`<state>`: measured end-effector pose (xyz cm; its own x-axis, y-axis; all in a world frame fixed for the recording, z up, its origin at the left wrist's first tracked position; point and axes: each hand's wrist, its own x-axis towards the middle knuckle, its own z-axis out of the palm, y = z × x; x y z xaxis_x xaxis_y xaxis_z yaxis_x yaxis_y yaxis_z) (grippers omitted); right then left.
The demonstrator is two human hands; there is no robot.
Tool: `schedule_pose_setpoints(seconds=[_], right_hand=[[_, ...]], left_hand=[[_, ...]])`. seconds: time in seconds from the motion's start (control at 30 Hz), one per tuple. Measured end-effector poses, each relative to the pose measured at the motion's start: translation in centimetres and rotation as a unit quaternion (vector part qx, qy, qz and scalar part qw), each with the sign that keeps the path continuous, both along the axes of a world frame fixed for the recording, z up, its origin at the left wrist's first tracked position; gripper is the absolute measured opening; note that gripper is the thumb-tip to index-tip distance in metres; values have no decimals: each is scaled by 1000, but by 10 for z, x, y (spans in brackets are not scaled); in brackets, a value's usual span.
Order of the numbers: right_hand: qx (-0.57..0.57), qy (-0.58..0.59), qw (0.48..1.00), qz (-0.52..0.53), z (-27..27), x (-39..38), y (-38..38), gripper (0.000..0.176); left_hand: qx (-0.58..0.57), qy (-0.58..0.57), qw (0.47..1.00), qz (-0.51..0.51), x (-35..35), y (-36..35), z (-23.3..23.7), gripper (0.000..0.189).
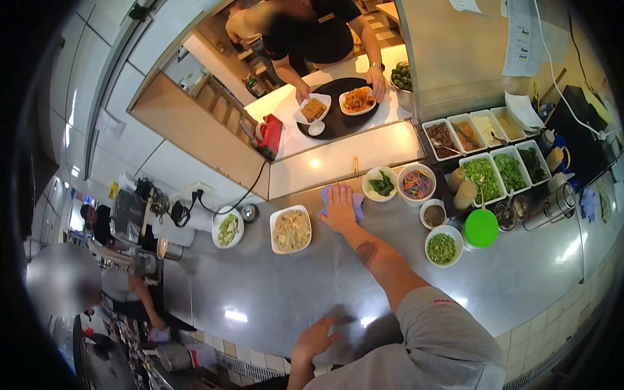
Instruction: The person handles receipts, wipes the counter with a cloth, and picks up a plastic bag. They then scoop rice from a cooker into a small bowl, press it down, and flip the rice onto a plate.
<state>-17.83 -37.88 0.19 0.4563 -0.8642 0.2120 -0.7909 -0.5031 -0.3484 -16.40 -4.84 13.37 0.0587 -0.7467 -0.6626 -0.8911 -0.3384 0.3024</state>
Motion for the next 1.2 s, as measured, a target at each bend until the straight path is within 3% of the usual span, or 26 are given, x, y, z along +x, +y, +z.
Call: schedule_pose_setpoints(seconds=[0.2,0.23,0.3,0.37,0.4,0.47,0.57,0.83,1.0,1.03,1.1,1.2], right_hand=[[6,7,1000,19,8,26,-52,86],[5,7,1000,24,7,24,-54,84],[-32,-28,997,57,-2,13,-50,81],[-42,-61,994,81,-8,-8,-34,75],[-32,-76,993,88,-5,-26,-17,70],[-37,-80,990,113,3,-71,21,68],[-16,-66,991,118,15,-140,89,64],[47,-29,987,152,43,-284,229,62],[89,19,986,140,33,-384,273,63],[85,-5,990,110,33,-405,280,65],[114,-10,993,34,46,-452,286,73],[58,46,967,-243,32,-527,303,80]], left_hand=[[-195,171,965,-29,30,-58,-43,56],[-191,243,942,133,40,-69,-55,57],[-166,369,802,439,58,-93,-83,59],[-173,510,537,650,103,-113,-108,70],[-205,499,477,694,111,-130,-95,69],[-229,518,447,693,124,-158,-74,67],[-202,574,515,604,140,-187,-64,68],[-194,603,526,568,157,-272,-82,73],[-134,524,609,580,175,-301,-93,74],[-118,511,628,575,175,-299,-101,73],[-214,489,730,427,158,-272,-103,74],[-273,347,801,404,127,-230,-115,59]])
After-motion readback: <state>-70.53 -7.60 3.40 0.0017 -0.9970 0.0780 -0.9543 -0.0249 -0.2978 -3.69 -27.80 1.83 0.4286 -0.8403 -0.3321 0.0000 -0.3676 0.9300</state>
